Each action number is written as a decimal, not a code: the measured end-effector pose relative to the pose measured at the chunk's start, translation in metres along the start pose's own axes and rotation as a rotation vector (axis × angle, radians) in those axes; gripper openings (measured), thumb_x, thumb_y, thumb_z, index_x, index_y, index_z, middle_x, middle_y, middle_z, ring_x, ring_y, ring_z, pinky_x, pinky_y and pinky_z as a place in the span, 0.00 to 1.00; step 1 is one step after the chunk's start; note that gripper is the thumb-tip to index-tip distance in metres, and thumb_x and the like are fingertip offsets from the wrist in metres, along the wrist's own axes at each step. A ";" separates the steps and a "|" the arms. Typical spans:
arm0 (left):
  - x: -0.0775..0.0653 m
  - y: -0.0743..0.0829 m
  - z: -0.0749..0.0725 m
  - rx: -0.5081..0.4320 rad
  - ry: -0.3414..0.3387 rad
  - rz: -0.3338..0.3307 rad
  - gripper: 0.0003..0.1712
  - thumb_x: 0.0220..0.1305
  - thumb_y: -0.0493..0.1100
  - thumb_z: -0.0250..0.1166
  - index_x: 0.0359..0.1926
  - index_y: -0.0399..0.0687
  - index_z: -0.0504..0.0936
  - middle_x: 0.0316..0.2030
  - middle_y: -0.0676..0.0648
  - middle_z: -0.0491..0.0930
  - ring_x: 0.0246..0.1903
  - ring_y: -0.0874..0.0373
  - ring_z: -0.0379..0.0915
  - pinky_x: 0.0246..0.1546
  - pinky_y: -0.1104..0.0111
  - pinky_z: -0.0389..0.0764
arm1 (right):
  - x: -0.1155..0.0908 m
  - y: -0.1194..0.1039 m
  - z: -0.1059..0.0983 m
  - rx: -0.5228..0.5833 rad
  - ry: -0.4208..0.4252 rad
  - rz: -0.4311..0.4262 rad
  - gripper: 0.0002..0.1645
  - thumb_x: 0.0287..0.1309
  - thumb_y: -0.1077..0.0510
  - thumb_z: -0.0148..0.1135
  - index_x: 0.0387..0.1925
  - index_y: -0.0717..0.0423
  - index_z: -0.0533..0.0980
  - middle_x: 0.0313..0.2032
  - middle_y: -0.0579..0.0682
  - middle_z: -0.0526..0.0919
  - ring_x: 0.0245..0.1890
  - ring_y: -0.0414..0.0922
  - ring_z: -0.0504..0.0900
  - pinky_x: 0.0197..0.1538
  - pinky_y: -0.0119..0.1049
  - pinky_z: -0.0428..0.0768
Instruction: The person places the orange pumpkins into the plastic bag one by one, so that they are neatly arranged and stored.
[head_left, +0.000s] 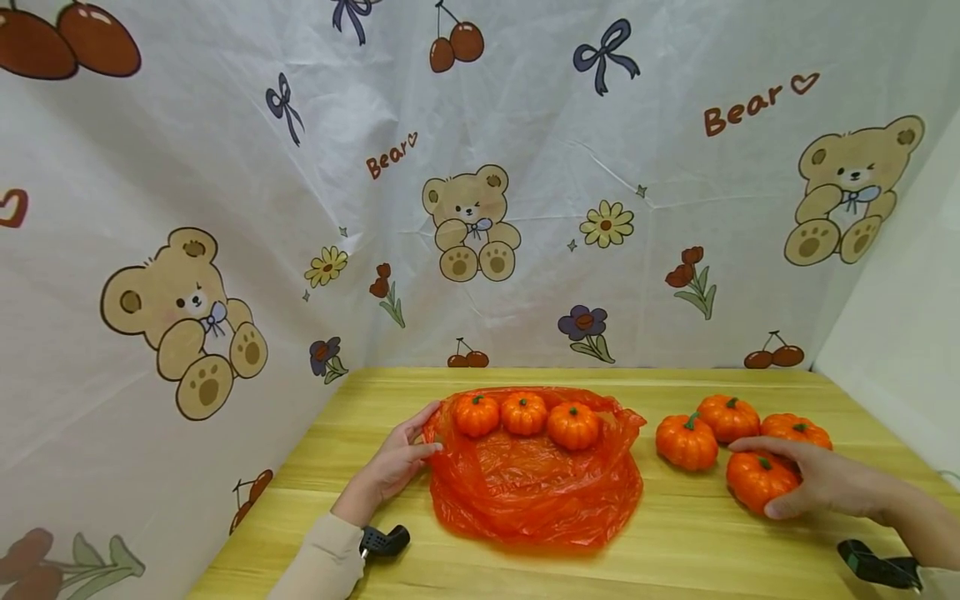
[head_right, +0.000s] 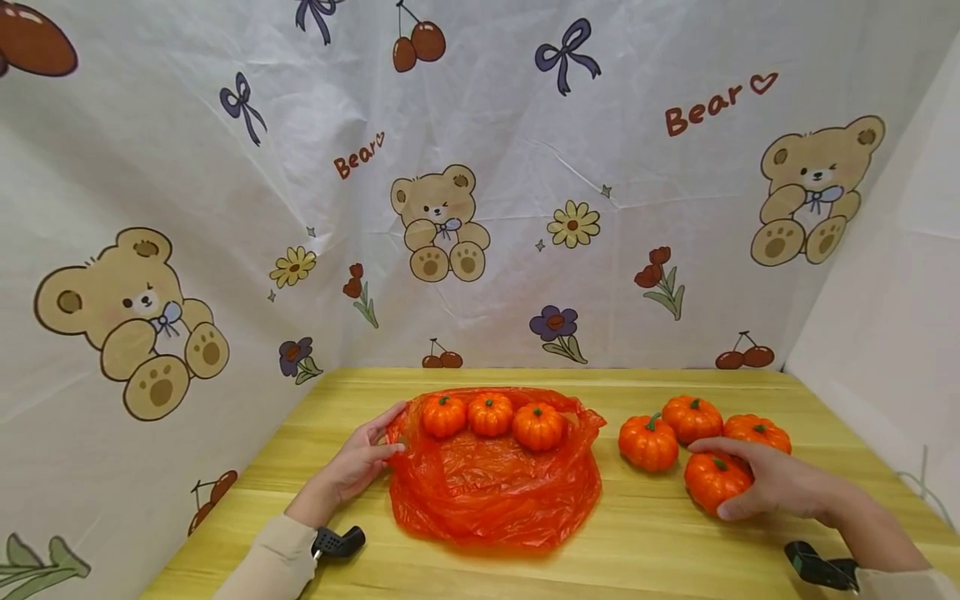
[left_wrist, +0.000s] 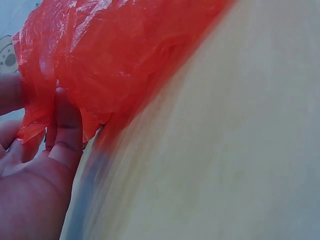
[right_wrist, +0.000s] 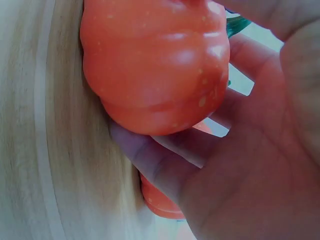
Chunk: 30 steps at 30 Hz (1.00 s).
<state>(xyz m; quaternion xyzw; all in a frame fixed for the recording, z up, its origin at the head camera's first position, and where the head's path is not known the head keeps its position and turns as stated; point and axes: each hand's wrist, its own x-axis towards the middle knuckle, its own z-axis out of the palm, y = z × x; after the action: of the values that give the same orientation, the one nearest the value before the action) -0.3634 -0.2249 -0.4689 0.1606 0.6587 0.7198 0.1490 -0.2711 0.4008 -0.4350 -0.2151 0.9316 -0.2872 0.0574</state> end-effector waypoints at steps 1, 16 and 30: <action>0.000 0.000 0.000 0.001 -0.002 0.001 0.50 0.66 0.26 0.60 0.83 0.51 0.49 0.84 0.45 0.39 0.80 0.38 0.44 0.59 0.69 0.82 | 0.000 -0.001 0.000 -0.011 0.003 0.002 0.42 0.55 0.53 0.77 0.71 0.46 0.71 0.65 0.31 0.70 0.54 0.19 0.61 0.49 0.47 0.73; -0.002 0.001 0.001 0.002 0.001 0.003 0.50 0.67 0.26 0.60 0.83 0.51 0.49 0.84 0.44 0.39 0.80 0.38 0.44 0.59 0.69 0.82 | 0.011 -0.030 -0.013 0.028 0.005 0.011 0.45 0.58 0.53 0.74 0.74 0.47 0.66 0.68 0.70 0.69 0.54 0.30 0.68 0.45 0.35 0.76; -0.001 0.000 0.000 0.009 0.000 0.005 0.50 0.67 0.26 0.60 0.83 0.52 0.49 0.84 0.45 0.39 0.80 0.39 0.44 0.61 0.69 0.80 | 0.035 -0.069 -0.021 0.129 -0.033 0.003 0.44 0.62 0.51 0.71 0.76 0.46 0.63 0.68 0.65 0.68 0.51 0.37 0.74 0.46 0.31 0.80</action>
<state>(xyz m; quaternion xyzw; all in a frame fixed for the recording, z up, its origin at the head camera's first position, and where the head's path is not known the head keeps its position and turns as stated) -0.3622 -0.2251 -0.4690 0.1631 0.6614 0.7173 0.1466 -0.2821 0.3447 -0.3786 -0.2145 0.9105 -0.3428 0.0866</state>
